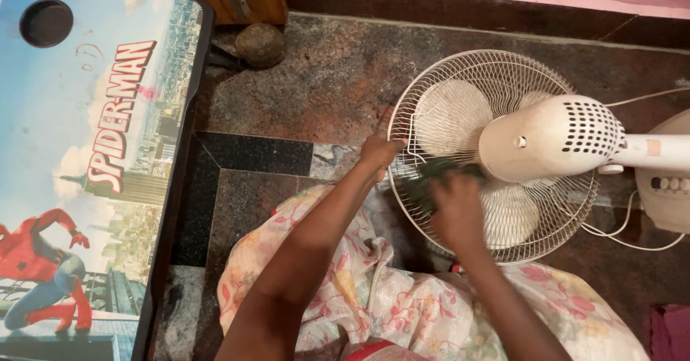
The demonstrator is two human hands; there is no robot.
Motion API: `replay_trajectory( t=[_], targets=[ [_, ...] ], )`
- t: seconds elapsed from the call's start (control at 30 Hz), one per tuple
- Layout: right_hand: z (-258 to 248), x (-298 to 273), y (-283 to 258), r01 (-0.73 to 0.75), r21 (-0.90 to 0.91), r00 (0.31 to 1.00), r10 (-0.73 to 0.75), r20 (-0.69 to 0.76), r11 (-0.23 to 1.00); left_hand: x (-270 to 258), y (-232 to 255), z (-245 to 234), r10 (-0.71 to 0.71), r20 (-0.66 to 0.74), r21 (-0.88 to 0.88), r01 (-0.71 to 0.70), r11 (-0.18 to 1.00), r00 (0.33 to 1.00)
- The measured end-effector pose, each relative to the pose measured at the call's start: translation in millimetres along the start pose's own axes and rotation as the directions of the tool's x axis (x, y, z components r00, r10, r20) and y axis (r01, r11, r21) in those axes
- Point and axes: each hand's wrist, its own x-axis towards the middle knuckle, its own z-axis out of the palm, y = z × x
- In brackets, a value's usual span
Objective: The person wipes the front grill, blades, and motor housing of a white electric fan using a green cloth. They rotate the fan head to reach different areas and continue wiping the entire front surface.
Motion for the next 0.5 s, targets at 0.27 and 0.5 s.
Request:
replay_trajectory(
  t=[0.27,0.5],
  targets=[
    [-0.6,-26.0,36.5,0.021,-0.002,0.985,-0.020,0.174,1.000,0.5,-2.5,-7.6,-0.025,0.079,-0.094,0.032,0.995,0.997],
    [-58.0,-48.6,111.1,-0.286,-0.094,0.952,0.294,0.083,0.953,0.8,-1.2,-8.6,-0.026,0.079,-0.104,0.034,0.994,0.997]
  ],
)
